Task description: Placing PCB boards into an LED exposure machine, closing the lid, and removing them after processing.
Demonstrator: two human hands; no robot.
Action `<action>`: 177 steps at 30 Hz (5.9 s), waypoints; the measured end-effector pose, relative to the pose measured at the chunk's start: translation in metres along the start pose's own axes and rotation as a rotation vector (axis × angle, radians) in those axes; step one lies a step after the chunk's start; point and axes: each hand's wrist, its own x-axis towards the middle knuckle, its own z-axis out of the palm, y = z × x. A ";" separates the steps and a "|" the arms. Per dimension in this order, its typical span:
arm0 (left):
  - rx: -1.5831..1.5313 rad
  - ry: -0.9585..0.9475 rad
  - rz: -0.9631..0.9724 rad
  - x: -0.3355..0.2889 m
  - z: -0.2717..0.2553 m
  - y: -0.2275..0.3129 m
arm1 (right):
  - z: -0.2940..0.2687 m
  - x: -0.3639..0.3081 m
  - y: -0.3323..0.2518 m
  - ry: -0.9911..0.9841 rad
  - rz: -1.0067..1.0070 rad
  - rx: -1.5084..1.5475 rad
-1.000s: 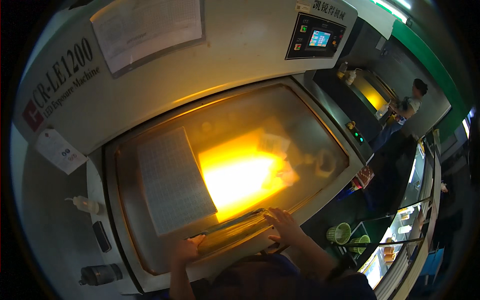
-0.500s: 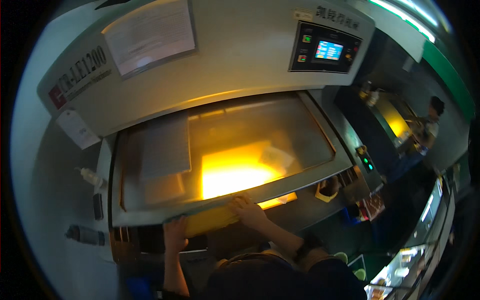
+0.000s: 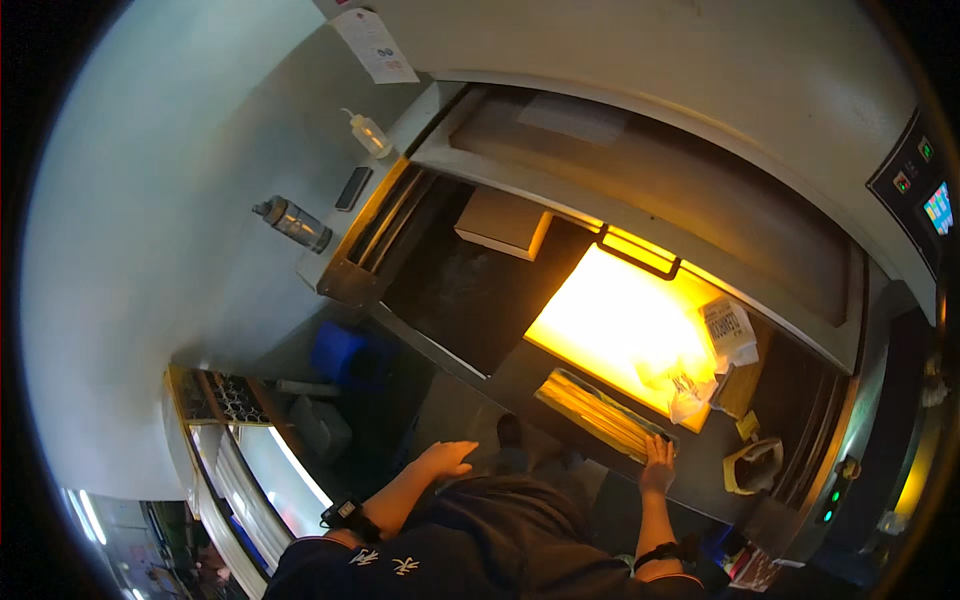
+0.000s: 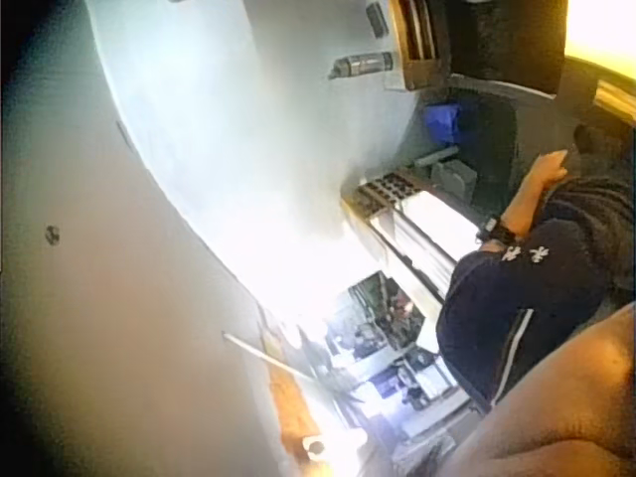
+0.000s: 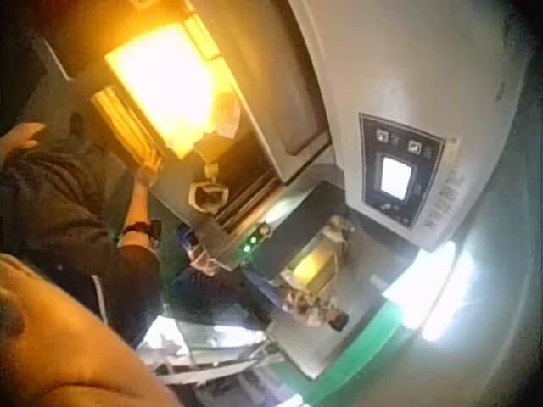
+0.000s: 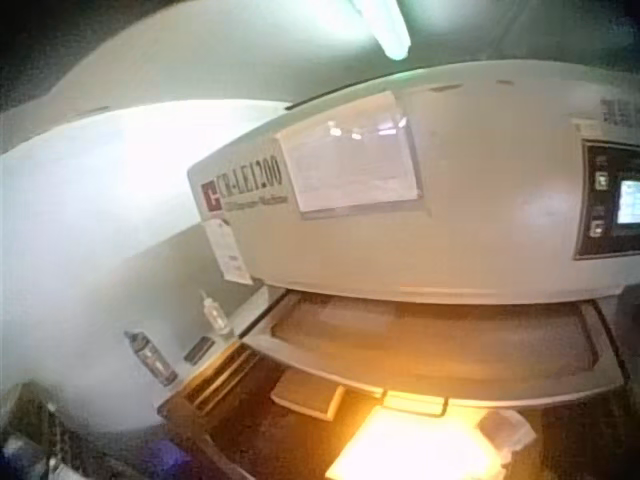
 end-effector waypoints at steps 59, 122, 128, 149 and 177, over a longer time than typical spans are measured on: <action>-0.011 0.620 -0.201 0.203 -0.266 -0.156 | -0.346 0.042 -0.393 1.149 -0.377 -0.549; -0.374 -0.717 0.816 0.016 -0.210 -0.125 | 0.012 -0.230 -0.620 1.121 1.290 1.776; -0.337 -0.903 0.646 -0.053 -0.111 -0.095 | 0.095 -0.325 -0.745 1.847 1.354 1.547; 0.427 -0.945 0.861 -0.113 0.002 -0.217 | 0.213 -0.442 -0.827 1.904 1.299 1.756; 0.794 -0.653 1.299 0.089 -0.151 -0.164 | 0.115 -0.187 -0.671 0.262 1.023 0.954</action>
